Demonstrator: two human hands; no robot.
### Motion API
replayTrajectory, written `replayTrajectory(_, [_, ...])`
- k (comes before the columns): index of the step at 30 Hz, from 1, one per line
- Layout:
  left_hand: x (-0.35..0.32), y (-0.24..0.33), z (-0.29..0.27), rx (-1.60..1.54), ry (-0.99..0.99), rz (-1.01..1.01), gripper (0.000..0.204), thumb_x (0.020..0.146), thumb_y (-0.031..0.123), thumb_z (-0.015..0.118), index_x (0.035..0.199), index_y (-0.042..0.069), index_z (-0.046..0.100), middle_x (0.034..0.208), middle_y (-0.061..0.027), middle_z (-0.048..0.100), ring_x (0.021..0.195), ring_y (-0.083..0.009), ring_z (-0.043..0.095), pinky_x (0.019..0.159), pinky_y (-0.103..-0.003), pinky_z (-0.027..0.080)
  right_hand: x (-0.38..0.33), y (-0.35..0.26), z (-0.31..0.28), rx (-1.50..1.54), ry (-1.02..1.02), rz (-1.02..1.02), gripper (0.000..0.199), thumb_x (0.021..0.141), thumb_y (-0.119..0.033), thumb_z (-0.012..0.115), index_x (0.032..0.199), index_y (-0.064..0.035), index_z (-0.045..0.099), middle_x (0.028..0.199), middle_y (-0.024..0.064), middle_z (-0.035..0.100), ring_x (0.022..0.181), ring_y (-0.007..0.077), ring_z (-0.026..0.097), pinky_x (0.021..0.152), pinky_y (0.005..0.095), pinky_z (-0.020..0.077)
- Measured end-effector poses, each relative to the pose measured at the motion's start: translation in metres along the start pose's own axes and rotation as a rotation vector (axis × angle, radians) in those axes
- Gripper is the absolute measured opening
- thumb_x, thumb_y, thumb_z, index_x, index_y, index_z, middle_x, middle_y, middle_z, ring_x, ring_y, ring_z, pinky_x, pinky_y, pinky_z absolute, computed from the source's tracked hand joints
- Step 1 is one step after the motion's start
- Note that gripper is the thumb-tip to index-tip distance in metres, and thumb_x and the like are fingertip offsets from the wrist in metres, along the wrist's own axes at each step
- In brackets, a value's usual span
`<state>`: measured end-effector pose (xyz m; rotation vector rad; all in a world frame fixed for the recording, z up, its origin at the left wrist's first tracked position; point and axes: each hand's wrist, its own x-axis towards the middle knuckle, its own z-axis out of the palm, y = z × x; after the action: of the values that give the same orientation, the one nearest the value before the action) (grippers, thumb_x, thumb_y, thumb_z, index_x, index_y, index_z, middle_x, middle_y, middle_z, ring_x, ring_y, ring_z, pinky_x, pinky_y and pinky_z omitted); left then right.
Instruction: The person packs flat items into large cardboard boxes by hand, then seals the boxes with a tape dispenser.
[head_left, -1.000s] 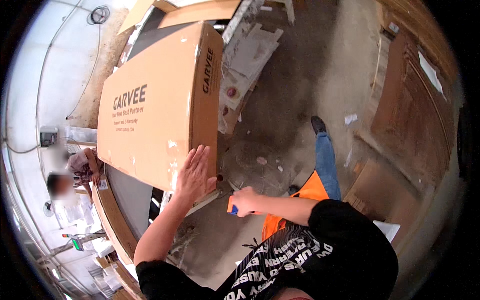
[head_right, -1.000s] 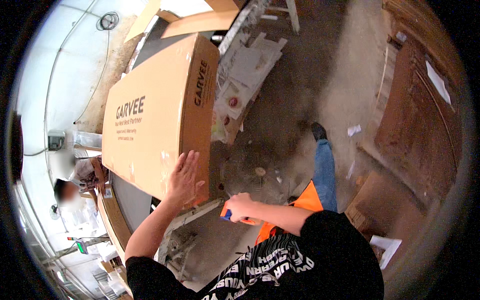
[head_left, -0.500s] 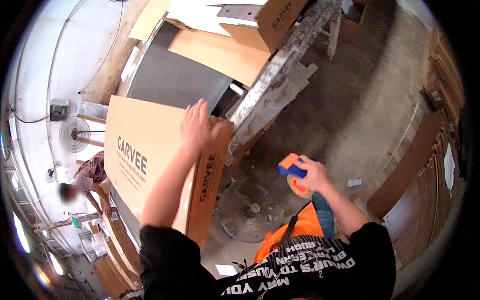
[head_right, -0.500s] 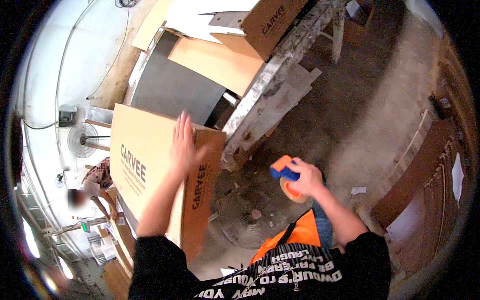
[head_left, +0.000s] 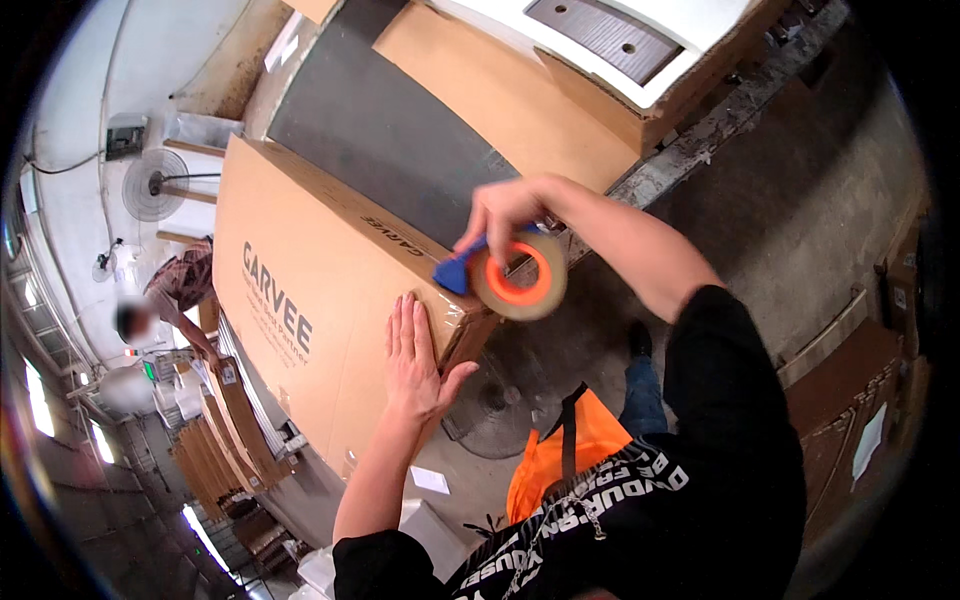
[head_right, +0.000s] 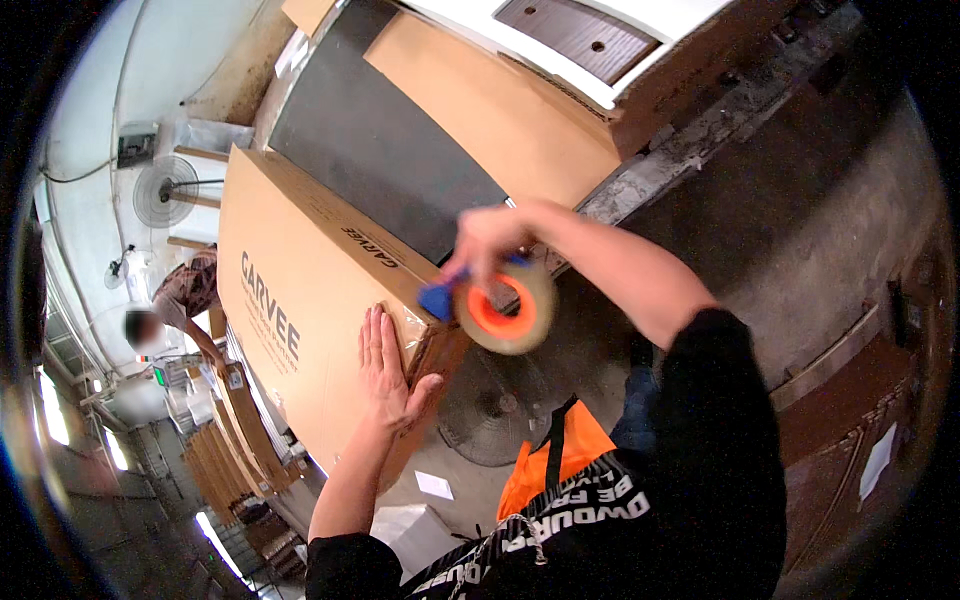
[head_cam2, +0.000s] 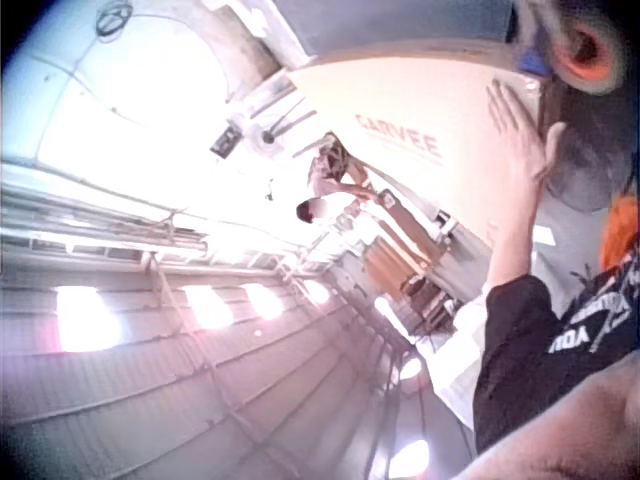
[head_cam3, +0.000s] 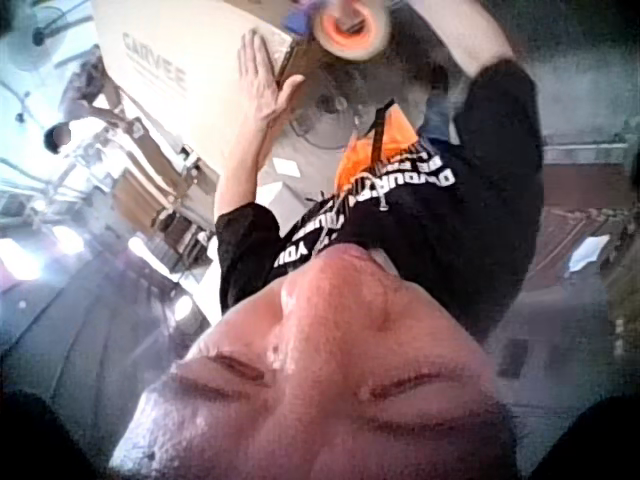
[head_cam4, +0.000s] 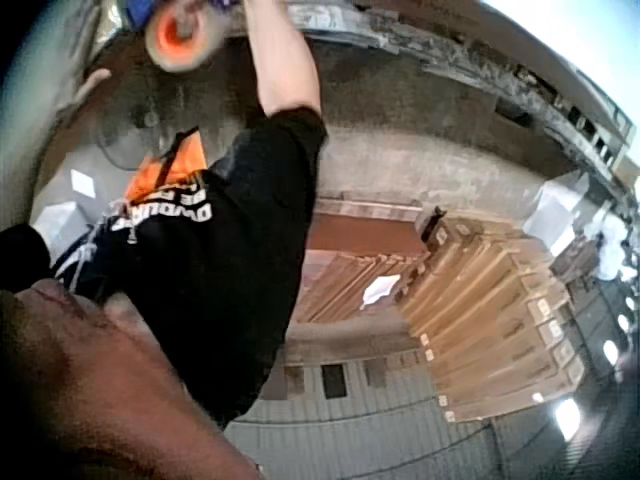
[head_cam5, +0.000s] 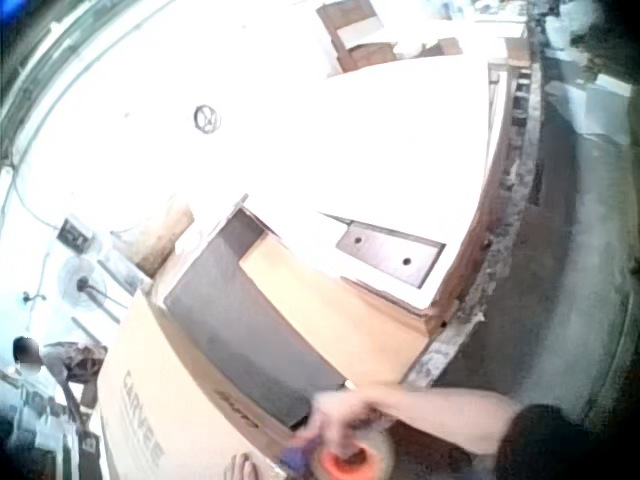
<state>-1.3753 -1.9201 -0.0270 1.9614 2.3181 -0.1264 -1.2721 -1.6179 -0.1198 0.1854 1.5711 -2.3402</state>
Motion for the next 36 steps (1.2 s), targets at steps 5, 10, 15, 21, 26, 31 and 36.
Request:
replayTrajectory(5, [-0.006,-0.003,-0.002,-0.023,-0.002,-0.031,0.094,0.091,0.061,0.043,0.146,-0.011,0.018,0.152,-0.0326,0.021,0.142,-0.0477,0.02,0.115,-0.056,0.014,-0.033,0.04,0.097,-0.572,-0.008,-0.064,0.052,0.058,-0.03,0.075,0.106,-0.0074,0.072,0.096,0.0116,0.071,0.081,0.029,0.069,0.076,0.0372,0.0548])
replayTrajectory(10, [0.004,-0.002,-0.003,-0.081,0.005,-0.004,0.091,0.091,0.059,0.047,0.145,-0.01,0.022,0.149,-0.0332,0.025,0.14,-0.0487,0.023,0.114,-0.056,0.018,-0.038,0.039,0.173,-1.213,0.145,-0.128,0.041,0.057,-0.026,0.068,0.092,-0.0031,0.068,0.088,0.0208,0.062,0.07,0.0342,0.066,0.059,0.0405,0.0539])
replayTrajectory(15, [-0.007,-0.005,0.003,-0.025,-0.001,-0.048,0.091,0.09,0.056,0.049,0.145,-0.012,0.021,0.149,-0.0344,0.023,0.14,-0.0493,0.022,0.114,-0.056,0.018,-0.044,0.101,0.166,-0.907,0.256,-0.219,0.07,0.058,-0.023,0.073,0.124,-0.0088,0.056,0.12,0.0183,0.053,0.086,0.0356,0.065,0.069,0.0439,0.0536])
replayTrajectory(21, [-0.021,-0.013,0.02,-0.172,0.24,-0.104,0.093,0.091,0.053,0.05,0.147,-0.011,0.013,0.152,-0.0349,0.016,0.143,-0.0475,0.014,0.118,-0.049,0.011,-0.087,0.116,0.172,-1.122,-0.152,0.05,0.068,0.056,-0.018,0.074,0.12,-0.0066,0.055,0.114,0.016,0.058,0.092,0.0352,0.066,0.07,0.0463,0.0527])
replayTrajectory(26, [-0.101,0.007,0.037,-0.352,0.563,-0.543,0.084,0.096,0.05,0.045,0.15,-0.005,0.012,0.156,-0.0278,0.011,0.146,-0.0408,0.011,0.118,-0.047,0.009,-0.111,0.173,0.172,-0.439,0.422,-0.305,0.093,0.06,-0.016,0.078,0.137,0.011,0.035,0.138,0.0215,0.047,0.127,0.0289,0.049,0.107,0.0346,0.038])
replayTrajectory(31, [-0.272,-0.061,0.078,-0.04,0.827,-0.843,0.07,0.099,0.043,0.044,0.149,-0.002,0.024,0.156,-0.0249,0.015,0.144,-0.0402,0.017,0.117,-0.048,0.016,-0.069,0.072,0.165,0.368,0.483,-0.56,0.076,0.059,-0.007,0.066,0.132,0.0026,0.048,0.118,0.01,0.061,0.106,0.0208,0.06,0.095,0.0311,0.0467])
replayTrajectory(36, [-0.315,-0.104,0.126,0.233,0.697,-0.792,0.048,0.098,0.031,0.041,0.129,-0.004,0.055,0.131,-0.0226,0.056,0.123,-0.0438,0.05,0.103,-0.051,0.042,-0.004,-0.021,0.179,0.356,0.357,-0.472,0.07,0.062,-0.008,0.06,0.13,0.0021,0.049,0.114,0.0101,0.062,0.103,0.0205,0.06,0.093,0.0323,0.0461])
